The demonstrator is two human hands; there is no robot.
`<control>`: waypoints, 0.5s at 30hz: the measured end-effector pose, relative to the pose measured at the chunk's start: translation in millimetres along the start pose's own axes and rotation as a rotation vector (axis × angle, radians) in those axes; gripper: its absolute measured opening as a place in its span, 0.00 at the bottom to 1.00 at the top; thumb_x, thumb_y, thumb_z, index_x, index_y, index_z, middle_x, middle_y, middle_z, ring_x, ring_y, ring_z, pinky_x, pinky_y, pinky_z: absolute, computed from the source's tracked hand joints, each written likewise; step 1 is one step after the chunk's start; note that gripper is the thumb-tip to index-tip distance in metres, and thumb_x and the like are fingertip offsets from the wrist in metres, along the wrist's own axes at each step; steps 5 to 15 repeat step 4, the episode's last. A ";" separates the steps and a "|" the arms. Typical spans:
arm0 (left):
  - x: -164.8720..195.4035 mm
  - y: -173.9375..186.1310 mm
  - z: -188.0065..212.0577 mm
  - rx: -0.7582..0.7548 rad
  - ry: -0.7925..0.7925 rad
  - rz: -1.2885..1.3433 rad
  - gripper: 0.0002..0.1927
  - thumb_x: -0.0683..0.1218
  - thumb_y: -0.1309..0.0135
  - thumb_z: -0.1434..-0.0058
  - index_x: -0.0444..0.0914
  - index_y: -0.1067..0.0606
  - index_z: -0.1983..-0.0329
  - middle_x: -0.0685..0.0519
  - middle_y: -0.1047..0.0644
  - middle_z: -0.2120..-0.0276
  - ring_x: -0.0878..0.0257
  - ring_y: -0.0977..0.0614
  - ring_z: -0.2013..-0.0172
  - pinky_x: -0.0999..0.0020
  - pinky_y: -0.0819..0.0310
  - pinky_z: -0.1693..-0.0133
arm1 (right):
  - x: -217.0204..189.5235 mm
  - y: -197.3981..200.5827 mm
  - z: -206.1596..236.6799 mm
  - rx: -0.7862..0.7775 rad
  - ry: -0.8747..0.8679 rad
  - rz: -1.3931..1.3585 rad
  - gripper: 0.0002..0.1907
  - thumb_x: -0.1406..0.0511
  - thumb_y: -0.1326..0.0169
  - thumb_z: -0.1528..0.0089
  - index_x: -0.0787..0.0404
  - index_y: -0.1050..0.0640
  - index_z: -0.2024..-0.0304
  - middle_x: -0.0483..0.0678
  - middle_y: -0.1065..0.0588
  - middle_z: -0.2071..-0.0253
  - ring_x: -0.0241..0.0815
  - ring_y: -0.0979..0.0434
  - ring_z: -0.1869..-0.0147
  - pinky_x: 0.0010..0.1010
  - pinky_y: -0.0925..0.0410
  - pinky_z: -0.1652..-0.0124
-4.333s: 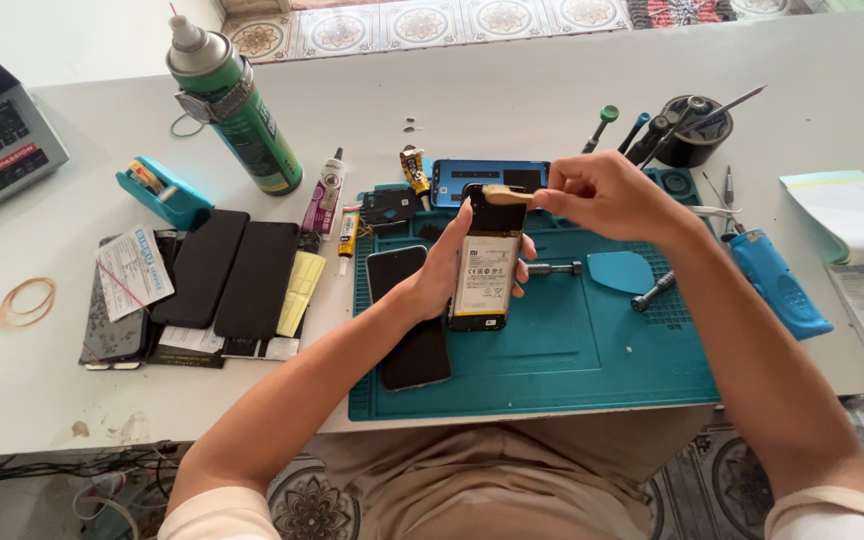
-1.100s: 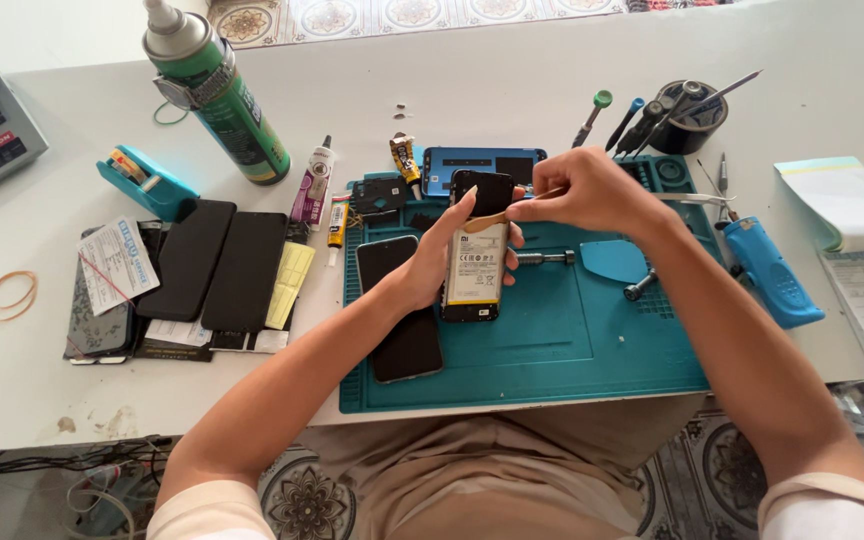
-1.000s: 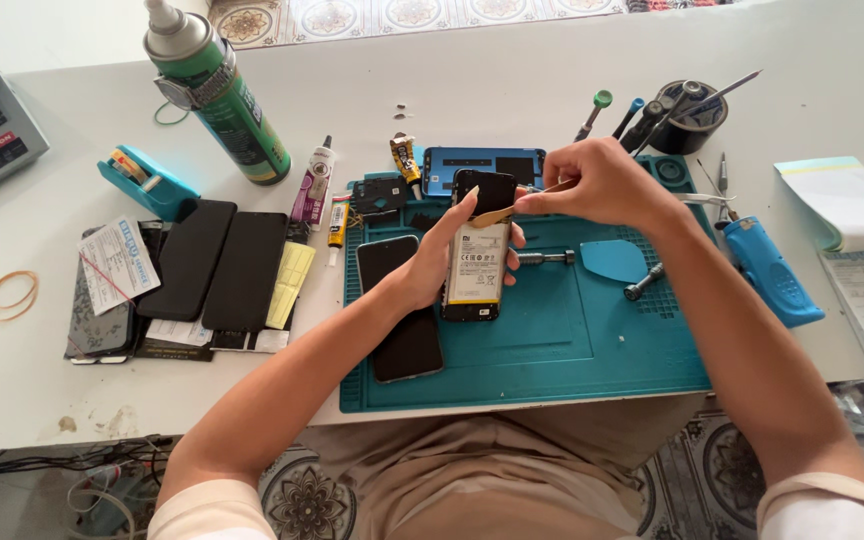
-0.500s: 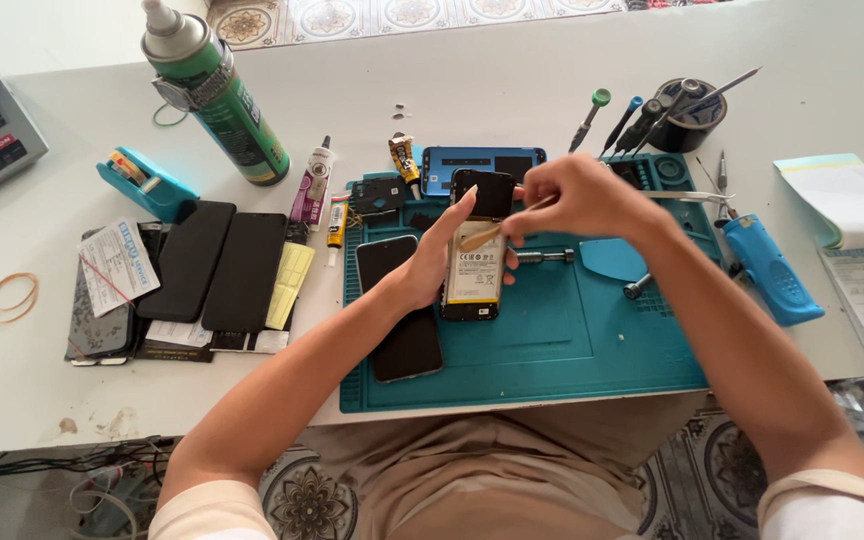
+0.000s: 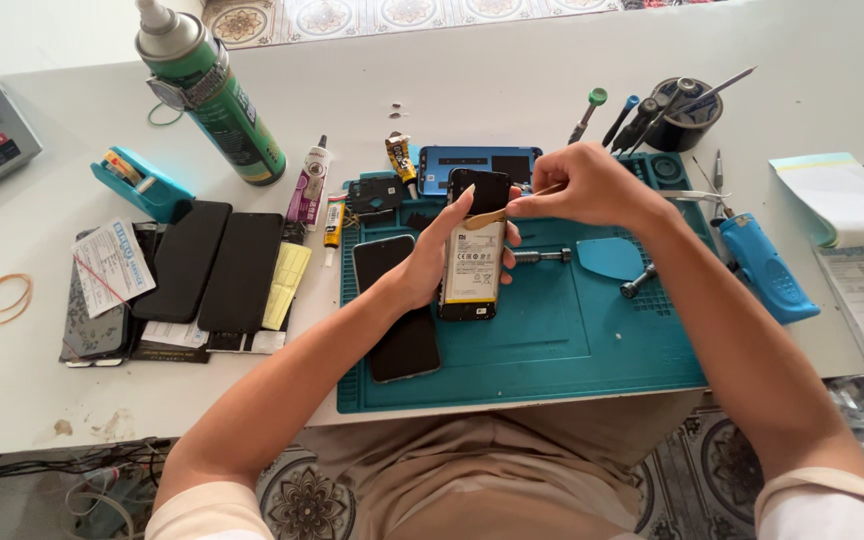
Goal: The person works on a disassembled smartphone on a teal repair mat. They use a screwdriver on the phone's internals, pry at the battery with a small tool, and finally hold the phone while scraping along the battery edge with a wooden stick to work the battery loose.
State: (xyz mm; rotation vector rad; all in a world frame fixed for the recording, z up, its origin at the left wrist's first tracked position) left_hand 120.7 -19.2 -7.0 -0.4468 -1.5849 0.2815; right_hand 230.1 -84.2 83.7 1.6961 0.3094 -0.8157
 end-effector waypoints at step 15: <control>81.0 19.9 -1.6 0.005 -0.003 0.000 0.41 0.75 0.65 0.32 0.41 0.32 0.34 0.49 0.22 0.54 0.57 0.16 0.56 0.56 0.17 0.56 | 6.2 6.0 -0.6 0.030 -0.013 0.048 0.25 0.48 0.31 0.46 0.62 0.23 0.78 0.40 0.32 0.85 0.29 0.36 0.80 0.23 0.45 0.78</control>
Point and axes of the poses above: each hand's wrist, its own z-axis away from the middle knuckle, its own y-axis out of the back of the hand, x = y × z, the point moved 9 cm from there along -z, towards the middle knuckle
